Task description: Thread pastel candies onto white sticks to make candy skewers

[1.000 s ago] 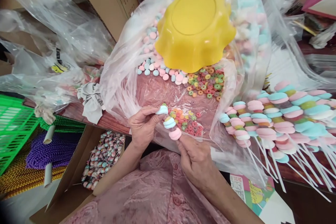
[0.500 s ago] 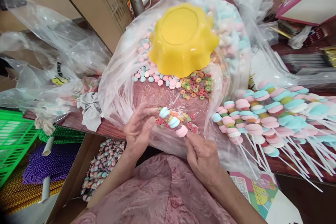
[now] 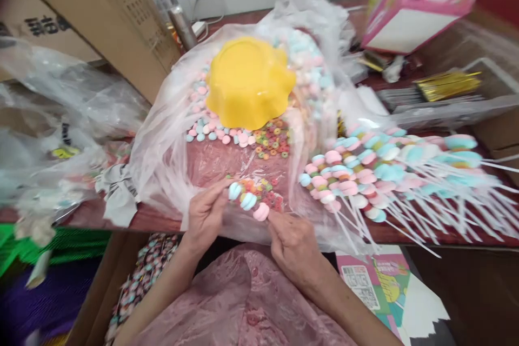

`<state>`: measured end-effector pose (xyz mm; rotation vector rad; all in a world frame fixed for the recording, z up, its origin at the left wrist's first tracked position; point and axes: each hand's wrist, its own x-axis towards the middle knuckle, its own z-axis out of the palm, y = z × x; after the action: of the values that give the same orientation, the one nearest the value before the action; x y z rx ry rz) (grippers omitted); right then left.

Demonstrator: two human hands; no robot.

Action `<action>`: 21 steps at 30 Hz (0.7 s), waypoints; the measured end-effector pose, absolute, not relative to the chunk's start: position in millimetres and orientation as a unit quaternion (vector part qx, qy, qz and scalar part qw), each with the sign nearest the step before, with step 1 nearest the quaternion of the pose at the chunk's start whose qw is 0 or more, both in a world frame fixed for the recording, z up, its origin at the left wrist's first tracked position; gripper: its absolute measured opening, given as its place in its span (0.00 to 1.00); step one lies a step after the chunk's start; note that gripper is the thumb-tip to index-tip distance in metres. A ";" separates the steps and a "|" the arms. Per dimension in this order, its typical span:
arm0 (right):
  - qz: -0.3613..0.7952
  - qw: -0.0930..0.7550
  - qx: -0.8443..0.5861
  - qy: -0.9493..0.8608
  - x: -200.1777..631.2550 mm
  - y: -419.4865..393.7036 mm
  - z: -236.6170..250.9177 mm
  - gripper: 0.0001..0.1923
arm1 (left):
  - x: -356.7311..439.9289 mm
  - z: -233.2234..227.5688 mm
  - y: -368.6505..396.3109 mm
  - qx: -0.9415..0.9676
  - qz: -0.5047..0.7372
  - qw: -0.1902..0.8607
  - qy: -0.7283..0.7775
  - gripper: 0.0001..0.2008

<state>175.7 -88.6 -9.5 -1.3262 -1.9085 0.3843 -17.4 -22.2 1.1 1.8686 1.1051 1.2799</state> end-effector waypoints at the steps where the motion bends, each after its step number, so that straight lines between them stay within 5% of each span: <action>1: 0.160 0.382 -0.524 -0.744 176.2 -89.5 -7.7 0.13 | -18.0 2.3 -22.8 0.705 0.476 0.311 0.423 0.15; 9: 0.147 0.371 -0.529 -0.749 166.8 -88.4 -11.1 0.14 | -2.5 -20.6 -18.5 0.758 0.475 0.227 0.384 0.19; 16: 0.095 0.322 -0.607 -0.720 209.4 -98.2 21.8 0.14 | -3.5 -11.6 -13.7 0.556 0.544 0.482 0.403 0.19; 20: -0.072 0.283 -0.682 -0.670 265.7 -97.9 32.6 0.11 | -21.1 -10.8 -10.9 0.501 0.561 0.471 0.462 0.17; 21: -0.110 0.213 -0.708 -0.664 275.8 -95.2 30.9 0.12 | -24.8 -10.9 -11.1 0.524 0.543 0.450 0.478 0.15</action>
<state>275.8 -95.2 30.9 -1.9653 -1.8446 -0.3056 -24.8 -11.1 -10.9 1.2963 1.1812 1.3433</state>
